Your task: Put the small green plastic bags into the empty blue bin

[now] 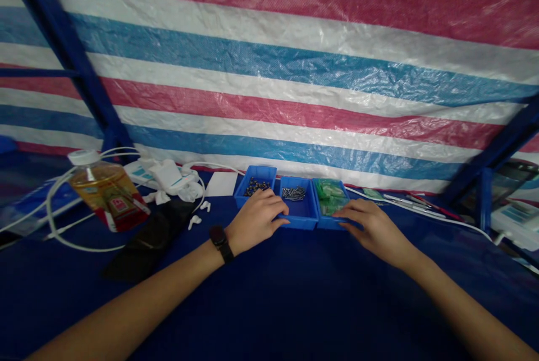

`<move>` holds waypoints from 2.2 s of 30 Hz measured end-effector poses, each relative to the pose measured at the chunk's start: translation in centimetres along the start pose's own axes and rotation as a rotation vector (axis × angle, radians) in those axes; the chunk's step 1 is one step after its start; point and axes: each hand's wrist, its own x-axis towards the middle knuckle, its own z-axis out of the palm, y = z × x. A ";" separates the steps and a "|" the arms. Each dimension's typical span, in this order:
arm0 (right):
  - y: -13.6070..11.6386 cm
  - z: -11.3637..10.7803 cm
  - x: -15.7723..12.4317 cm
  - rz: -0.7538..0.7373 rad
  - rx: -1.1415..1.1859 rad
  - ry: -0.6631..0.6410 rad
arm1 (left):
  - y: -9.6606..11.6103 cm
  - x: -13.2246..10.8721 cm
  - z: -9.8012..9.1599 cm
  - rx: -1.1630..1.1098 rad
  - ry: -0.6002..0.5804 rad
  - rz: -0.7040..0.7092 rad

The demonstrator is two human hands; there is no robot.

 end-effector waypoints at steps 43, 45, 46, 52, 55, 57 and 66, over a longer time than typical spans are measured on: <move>-1.2 1.6 0.3 0.132 -0.032 0.462 | -7.6 -4.8 -5.3 -0.399 0.027 -0.354; -1.2 1.4 0.3 0.129 -0.030 0.469 | -7.5 -4.7 -5.2 -0.387 0.004 -0.314; -1.2 1.3 0.3 0.130 -0.033 0.472 | -7.5 -4.7 -5.2 -0.377 -0.004 -0.301; -0.7 0.8 0.3 0.146 -0.070 0.519 | -7.5 -4.9 -5.0 -0.262 0.047 -0.313; -0.6 0.8 0.3 0.134 -0.069 0.517 | -7.0 -4.9 -4.1 -0.219 0.060 -0.329; -0.6 0.9 0.3 0.125 -0.066 0.517 | -6.3 -5.0 -3.5 -0.199 0.077 -0.337; -0.2 1.3 0.1 0.116 -0.062 0.488 | -3.2 -5.6 -3.4 0.208 0.113 -0.179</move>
